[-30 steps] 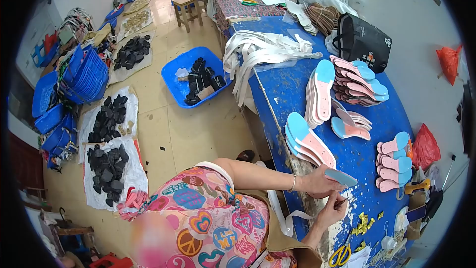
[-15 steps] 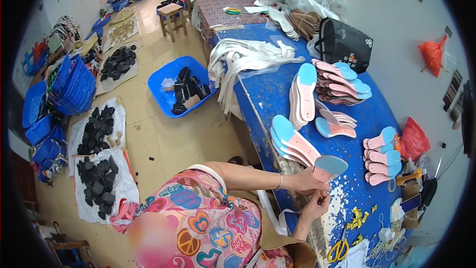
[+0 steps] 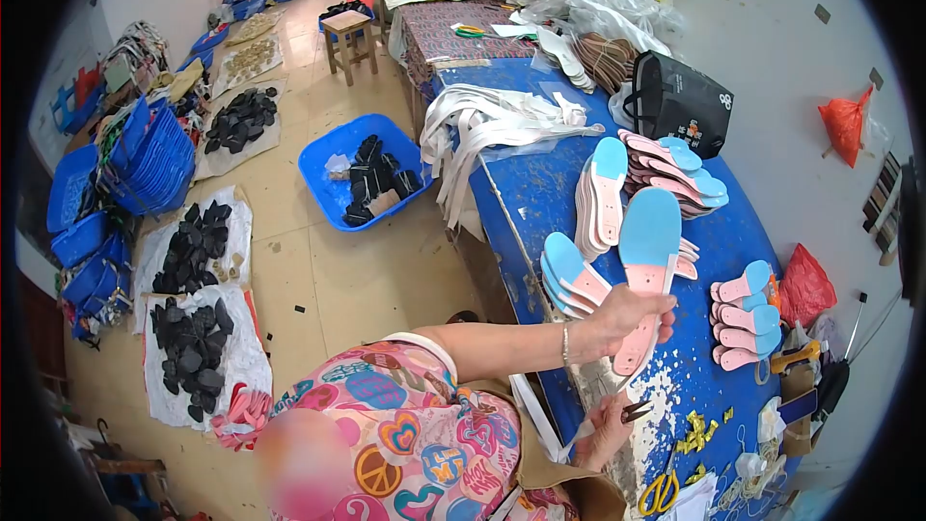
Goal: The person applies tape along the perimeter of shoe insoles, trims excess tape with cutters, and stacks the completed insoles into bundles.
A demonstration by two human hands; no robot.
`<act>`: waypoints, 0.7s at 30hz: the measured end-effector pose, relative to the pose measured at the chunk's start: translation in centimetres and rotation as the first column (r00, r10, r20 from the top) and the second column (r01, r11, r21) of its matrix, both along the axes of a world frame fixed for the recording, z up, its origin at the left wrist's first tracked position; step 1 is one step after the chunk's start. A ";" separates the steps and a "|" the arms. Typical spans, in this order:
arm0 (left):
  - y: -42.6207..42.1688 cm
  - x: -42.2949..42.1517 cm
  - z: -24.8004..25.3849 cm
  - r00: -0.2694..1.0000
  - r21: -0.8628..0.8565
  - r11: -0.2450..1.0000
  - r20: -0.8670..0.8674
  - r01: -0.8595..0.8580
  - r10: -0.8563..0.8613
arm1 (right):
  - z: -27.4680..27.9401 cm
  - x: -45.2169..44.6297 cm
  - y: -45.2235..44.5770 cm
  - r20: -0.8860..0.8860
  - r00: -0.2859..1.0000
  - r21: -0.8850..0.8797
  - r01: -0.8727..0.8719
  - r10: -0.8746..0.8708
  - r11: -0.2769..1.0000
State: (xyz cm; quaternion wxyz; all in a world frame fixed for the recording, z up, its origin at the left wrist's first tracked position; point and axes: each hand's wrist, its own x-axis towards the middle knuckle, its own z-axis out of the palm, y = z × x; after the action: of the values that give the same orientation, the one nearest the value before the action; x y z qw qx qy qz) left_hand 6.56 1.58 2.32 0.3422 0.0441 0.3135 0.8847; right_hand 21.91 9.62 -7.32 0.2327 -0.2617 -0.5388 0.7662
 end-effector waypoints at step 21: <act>-2.3 7.5 -27.5 -0.450 -0.784 0.616 -0.578 0.075 -0.681 | 1.4 16.2 9.4 -0.317 0.675 0.362 0.736 -0.667 0.573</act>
State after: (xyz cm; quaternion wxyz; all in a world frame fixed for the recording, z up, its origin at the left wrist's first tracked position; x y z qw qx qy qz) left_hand 14.11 -0.71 -25.21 0.2825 0.7446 0.5709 0.1995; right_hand 38.14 19.07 -5.97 0.6108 -0.3341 -0.5374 0.4760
